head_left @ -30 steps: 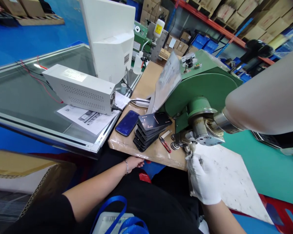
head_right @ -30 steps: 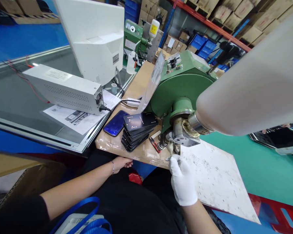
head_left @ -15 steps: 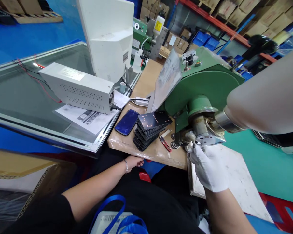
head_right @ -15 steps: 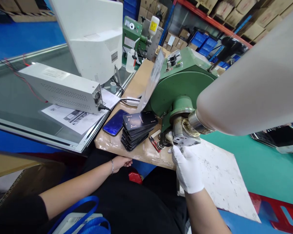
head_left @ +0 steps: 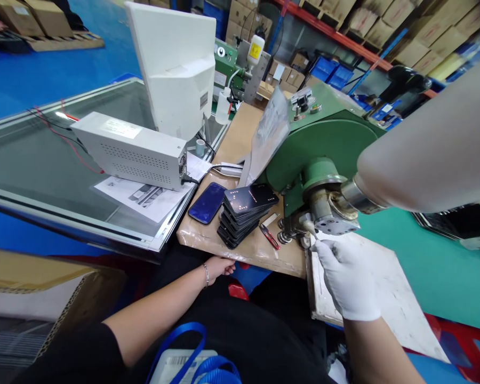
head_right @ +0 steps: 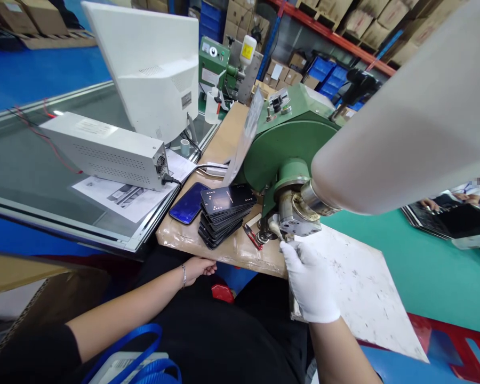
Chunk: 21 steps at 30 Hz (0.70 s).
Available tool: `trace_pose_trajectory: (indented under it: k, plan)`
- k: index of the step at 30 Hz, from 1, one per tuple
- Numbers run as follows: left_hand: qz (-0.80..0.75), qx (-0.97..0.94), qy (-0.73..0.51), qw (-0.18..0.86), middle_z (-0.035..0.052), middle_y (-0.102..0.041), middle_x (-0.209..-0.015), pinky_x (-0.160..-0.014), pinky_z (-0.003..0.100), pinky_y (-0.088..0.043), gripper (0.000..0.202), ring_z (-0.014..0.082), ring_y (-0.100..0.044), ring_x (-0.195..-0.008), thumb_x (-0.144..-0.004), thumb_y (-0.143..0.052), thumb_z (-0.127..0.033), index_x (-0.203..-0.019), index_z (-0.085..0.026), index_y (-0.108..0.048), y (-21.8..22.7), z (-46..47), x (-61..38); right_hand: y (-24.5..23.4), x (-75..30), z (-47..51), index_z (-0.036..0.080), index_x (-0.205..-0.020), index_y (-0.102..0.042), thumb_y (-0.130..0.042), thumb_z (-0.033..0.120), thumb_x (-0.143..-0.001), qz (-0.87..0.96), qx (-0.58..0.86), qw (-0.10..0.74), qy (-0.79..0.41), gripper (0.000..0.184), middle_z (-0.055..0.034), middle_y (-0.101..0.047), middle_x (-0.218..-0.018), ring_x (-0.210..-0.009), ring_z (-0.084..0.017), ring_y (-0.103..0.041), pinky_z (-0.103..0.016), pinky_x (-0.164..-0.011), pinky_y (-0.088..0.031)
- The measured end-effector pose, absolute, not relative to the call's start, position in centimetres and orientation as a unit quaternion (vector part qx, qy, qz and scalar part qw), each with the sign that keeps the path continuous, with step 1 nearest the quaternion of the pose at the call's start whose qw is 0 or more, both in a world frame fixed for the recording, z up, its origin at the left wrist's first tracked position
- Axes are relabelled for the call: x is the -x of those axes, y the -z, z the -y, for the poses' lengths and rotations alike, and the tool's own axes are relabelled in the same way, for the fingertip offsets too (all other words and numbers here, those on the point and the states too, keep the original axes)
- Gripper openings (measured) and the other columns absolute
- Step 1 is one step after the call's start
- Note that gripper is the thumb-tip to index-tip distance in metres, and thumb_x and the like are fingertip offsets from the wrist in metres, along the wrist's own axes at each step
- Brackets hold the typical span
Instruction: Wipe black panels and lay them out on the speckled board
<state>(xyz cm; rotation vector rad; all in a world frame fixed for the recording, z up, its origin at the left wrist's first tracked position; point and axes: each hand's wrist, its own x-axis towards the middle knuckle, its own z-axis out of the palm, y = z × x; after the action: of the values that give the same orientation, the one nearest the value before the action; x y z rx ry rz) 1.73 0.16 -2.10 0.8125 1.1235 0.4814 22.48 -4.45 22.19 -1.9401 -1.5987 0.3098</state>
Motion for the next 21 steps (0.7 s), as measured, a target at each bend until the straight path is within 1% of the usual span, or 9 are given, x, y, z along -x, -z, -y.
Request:
trace_pose_trajectory:
  k: [3, 5, 10, 12, 15, 18, 21]
  plan:
    - [-0.511, -0.372, -0.22, 0.743, 0.0003, -0.061, -0.076, -0.062, 0.028, -0.05, 0.022, 0.0107, -0.058, -0.064, -0.086, -0.052, -0.032, -0.082, -0.012, -0.059, 1.9, -0.2, -1.8, -22.1, -22.1, 5.4, 0.021, -0.067, -0.059, -0.048, 0.049, -0.082, 0.615, 0.733, 0.266, -0.117, 0.034, -0.0007, -0.058, -0.058, -0.059, -0.018, -0.053, -0.029, -0.057, -0.04]
    - [-0.509, -0.373, -0.22, 0.744, 0.0002, -0.061, -0.075, -0.062, 0.028, -0.05, 0.023, 0.0107, -0.058, -0.064, -0.086, -0.052, -0.033, -0.081, -0.012, -0.059, 1.8, -0.3, -1.8, -21.9, -21.9, 5.6, 0.021, -0.066, -0.059, -0.048, 0.05, -0.082, 0.621, 0.728, 0.267, -0.114, 0.035, -0.0013, -0.06, -0.059, -0.06, -0.019, -0.055, -0.03, -0.057, -0.041]
    - [-0.508, -0.376, -0.216, 0.744, 0.0002, -0.061, -0.075, -0.062, 0.028, -0.05, 0.023, 0.0107, -0.058, -0.064, -0.086, -0.052, -0.033, -0.081, -0.012, -0.059, 1.8, -0.3, -1.8, -21.5, -22.2, 5.4, 0.02, -0.078, -0.065, -0.052, 0.048, -0.08, 0.61, 0.732, 0.281, -0.113, 0.03, -0.004, -0.068, -0.076, -0.074, -0.022, -0.061, -0.032, -0.066, -0.046]
    - [-0.51, -0.376, -0.215, 0.744, 0.0002, -0.061, -0.075, -0.062, 0.028, -0.05, 0.023, 0.0107, -0.058, -0.064, -0.086, -0.052, -0.033, -0.082, -0.012, -0.059, 1.8, -0.3, -1.8, -21.2, -22.6, 5.2, 0.02, -0.083, -0.065, -0.053, 0.047, -0.08, 0.623, 0.719, 0.286, -0.116, 0.03, -0.0052, -0.068, -0.082, -0.08, -0.023, -0.061, -0.034, -0.071, -0.046]
    - [-0.509, -0.375, -0.213, 0.745, 0.0005, -0.061, -0.076, -0.062, 0.028, -0.05, 0.023, 0.0109, -0.058, -0.065, -0.086, -0.052, -0.033, -0.083, -0.012, -0.059, 1.9, -0.3, -1.9, -20.9, -23.3, 5.2, 0.02, -0.084, -0.064, -0.052, 0.045, -0.081, 0.639, 0.708, 0.286, -0.095, 0.028, -0.0061, -0.068, -0.084, -0.082, -0.022, -0.061, -0.035, -0.075, -0.046]
    - [-0.505, -0.373, -0.21, 0.749, 0.001, -0.062, -0.078, -0.063, 0.029, -0.05, 0.022, 0.0113, -0.058, -0.066, -0.086, -0.052, -0.033, -0.085, -0.012, -0.059, 2.0, -0.4, -2.0, -20.7, -24.3, 5.1, 0.019, -0.078, -0.062, -0.048, 0.047, -0.082, 0.637, 0.714, 0.276, -0.09, 0.031, -0.0054, -0.065, -0.075, -0.074, -0.022, -0.059, -0.035, -0.069, -0.045]
    - [-0.501, -0.371, -0.21, 0.753, 0.0008, -0.062, -0.077, -0.064, 0.029, -0.05, 0.023, 0.0114, -0.058, -0.067, -0.086, -0.052, -0.033, -0.083, -0.012, -0.059, 2.1, -0.4, -2.1, -20.3, -25.2, 4.9, 0.019, -0.077, -0.062, -0.045, 0.052, -0.083, 0.604, 0.727, 0.288, -0.152, 0.038, -0.003, -0.058, -0.061, -0.06, -0.018, -0.054, -0.031, -0.056, -0.043]
